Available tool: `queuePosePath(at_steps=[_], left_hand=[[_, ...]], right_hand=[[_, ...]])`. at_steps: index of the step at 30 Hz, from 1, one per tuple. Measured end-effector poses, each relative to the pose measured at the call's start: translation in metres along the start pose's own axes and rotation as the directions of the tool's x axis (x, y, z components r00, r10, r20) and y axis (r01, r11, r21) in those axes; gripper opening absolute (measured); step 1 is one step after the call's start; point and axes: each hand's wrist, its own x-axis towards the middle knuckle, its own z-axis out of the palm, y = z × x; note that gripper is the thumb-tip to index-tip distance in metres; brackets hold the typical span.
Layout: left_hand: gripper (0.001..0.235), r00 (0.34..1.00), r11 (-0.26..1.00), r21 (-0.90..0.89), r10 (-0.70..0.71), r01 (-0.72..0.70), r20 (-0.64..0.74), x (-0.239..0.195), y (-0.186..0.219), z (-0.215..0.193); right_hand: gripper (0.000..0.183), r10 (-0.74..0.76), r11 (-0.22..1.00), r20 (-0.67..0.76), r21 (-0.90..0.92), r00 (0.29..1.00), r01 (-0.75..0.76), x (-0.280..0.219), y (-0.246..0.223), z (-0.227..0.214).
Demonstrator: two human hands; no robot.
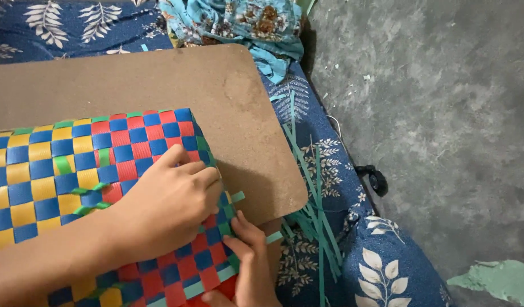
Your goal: Weaving and securing the ends of colorful plastic strips to finish a handmade bag.
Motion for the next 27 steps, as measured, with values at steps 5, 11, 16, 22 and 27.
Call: queuePosePath(at_steps=[5,11,16,22,27], left_hand=[[0.011,0.988,0.990,-0.042,0.140,-0.137,0.068,0.004,-0.012,-0.009],[0.026,0.969,0.956,-0.181,0.243,-0.231,0.048,0.005,-0.023,-0.010],[0.028,0.950,0.896,-0.322,0.311,-0.304,-0.033,-0.010,-0.041,-0.017],[0.027,0.945,0.893,-0.331,0.326,-0.305,0.009,-0.013,-0.066,-0.029],[0.018,0.949,0.903,-0.328,0.311,-0.279,0.051,-0.015,-0.066,-0.024]], right_hand=[[0.086,0.130,0.991,0.019,0.039,0.991,-0.131,-0.011,0.027,0.012],[0.042,0.030,0.999,-0.051,-0.021,0.998,-0.031,-0.021,0.040,0.017],[0.056,0.050,0.997,0.111,0.059,0.993,-0.057,-0.009,0.002,-0.006],[0.037,0.032,0.975,0.103,0.217,0.994,-0.054,-0.003,0.061,0.007],[0.037,0.014,0.998,-0.113,0.056,0.994,-0.007,0.009,0.038,0.019]])
